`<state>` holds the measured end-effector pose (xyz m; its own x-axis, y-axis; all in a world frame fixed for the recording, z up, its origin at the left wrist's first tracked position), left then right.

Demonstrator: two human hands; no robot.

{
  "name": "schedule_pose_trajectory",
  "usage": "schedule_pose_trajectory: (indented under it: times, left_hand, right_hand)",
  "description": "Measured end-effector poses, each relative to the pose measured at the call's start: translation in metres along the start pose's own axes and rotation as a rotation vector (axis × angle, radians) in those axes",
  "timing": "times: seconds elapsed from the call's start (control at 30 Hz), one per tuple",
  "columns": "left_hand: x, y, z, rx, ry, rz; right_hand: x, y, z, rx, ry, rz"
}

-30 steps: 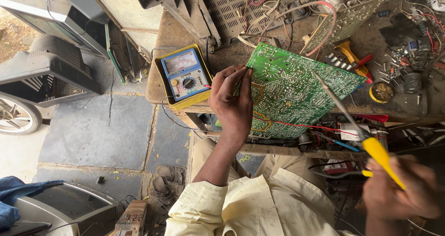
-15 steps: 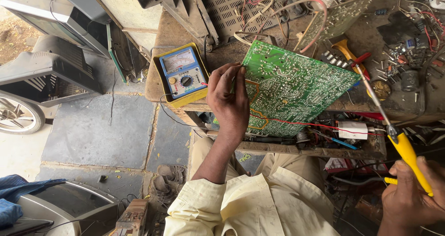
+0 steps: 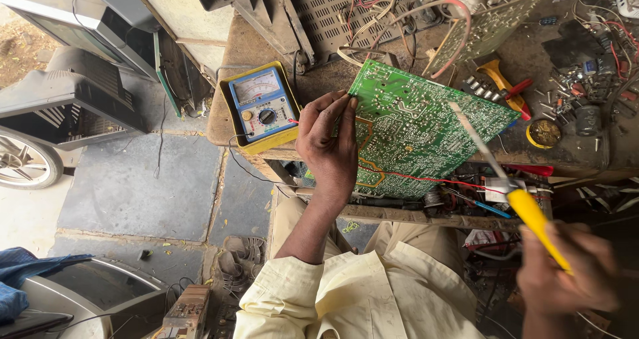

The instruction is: The person uses a red-handled screwdriver to scrape and clean solder points on a green circuit board. They then use a multimeter to test continuity and a soldering iron to reflow solder on several joints. A small blue cylindrical component is handled and placed on the board during the process.

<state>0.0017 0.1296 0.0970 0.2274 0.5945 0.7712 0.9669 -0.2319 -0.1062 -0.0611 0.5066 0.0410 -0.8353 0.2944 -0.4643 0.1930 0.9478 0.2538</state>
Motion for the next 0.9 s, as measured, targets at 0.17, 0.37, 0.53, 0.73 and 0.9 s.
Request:
schedule_pose_trajectory:
  times: [0.17,0.37,0.53,0.73,0.9]
  left_hand:
    - [0.001,0.001,0.000,0.014,0.001,0.010]
    - [0.002,0.001,-0.003,0.003,0.009,0.014]
    - [0.002,0.002,-0.003,0.006,0.017,0.026]
    - [0.002,0.002,-0.002,0.003,0.006,-0.004]
    - [0.001,0.001,-0.002,-0.001,0.011,0.000]
  right_hand:
    - [-0.039,-0.046,-0.011,0.016,0.119,-0.051]
    - [-0.062,-0.084,-0.029,-0.038,0.227,-0.046]
    - [-0.068,-0.093,-0.031,-0.063,0.241,-0.089]
    - [-0.066,-0.094,-0.029,-0.065,0.243,-0.086]
    - [-0.068,-0.095,-0.028,-0.080,0.259,-0.075]
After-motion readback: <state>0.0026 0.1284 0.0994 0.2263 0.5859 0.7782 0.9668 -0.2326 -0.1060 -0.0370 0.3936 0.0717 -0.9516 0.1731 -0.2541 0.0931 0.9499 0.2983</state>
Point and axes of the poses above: each hand's wrist, its own z-axis away from the middle knuckle, its own y-axis out of the back of the hand, x = y × z, the point moved 7 cm from there along -z, towards the middle knuckle, and after that the axes turned 11 degrees about x, right-handed, at the moved point
